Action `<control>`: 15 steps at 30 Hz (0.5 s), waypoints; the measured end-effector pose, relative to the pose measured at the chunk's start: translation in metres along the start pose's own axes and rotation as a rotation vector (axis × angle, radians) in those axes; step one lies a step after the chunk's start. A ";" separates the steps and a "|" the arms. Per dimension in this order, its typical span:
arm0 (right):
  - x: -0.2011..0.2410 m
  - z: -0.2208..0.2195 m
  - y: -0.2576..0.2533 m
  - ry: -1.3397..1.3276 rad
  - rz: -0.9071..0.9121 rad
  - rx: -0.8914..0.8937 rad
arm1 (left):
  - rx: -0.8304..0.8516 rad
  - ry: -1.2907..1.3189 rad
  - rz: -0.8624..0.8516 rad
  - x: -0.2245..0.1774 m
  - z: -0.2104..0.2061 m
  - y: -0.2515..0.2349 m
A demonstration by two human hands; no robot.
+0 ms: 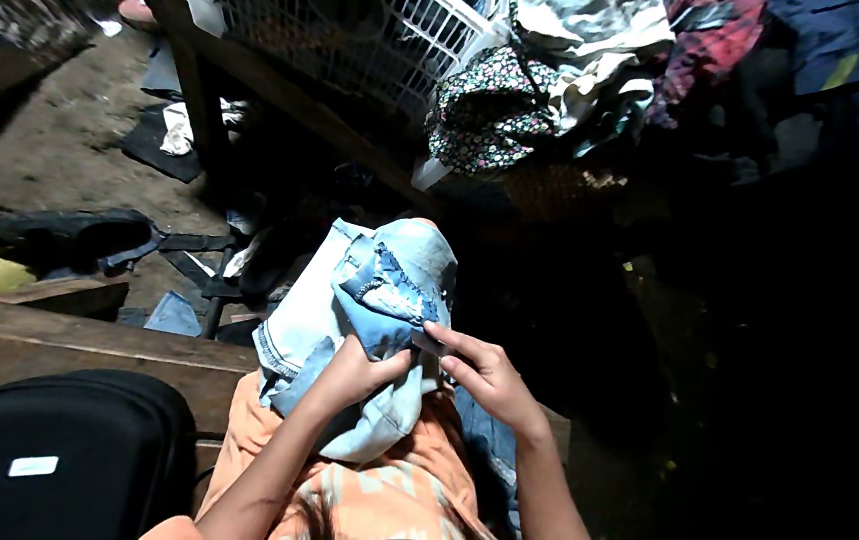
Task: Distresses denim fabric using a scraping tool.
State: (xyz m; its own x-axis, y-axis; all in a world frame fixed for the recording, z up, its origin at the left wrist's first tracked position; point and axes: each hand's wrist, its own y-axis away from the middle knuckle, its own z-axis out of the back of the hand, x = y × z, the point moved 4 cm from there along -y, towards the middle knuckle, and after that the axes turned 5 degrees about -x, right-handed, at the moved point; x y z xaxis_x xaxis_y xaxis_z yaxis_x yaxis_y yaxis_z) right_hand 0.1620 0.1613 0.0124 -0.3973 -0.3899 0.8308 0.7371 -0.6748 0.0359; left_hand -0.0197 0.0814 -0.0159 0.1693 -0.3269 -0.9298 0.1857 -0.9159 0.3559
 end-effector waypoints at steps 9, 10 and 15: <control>0.000 -0.020 0.000 0.479 0.186 -0.361 | -0.043 0.119 0.070 0.000 -0.004 -0.006; -0.001 -0.021 0.000 0.501 0.192 -0.390 | -0.058 0.144 0.108 -0.001 -0.005 -0.006; -0.018 -0.004 -0.006 0.442 0.016 -0.513 | -0.129 0.173 0.220 -0.004 -0.007 -0.003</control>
State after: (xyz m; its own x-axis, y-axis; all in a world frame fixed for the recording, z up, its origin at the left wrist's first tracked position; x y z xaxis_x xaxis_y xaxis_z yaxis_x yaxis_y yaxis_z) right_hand 0.1623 0.1700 -0.0051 -0.6550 -0.5487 0.5196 0.4359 -0.8360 -0.3334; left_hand -0.0144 0.0875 -0.0125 0.3794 -0.4594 -0.8031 0.2458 -0.7868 0.5662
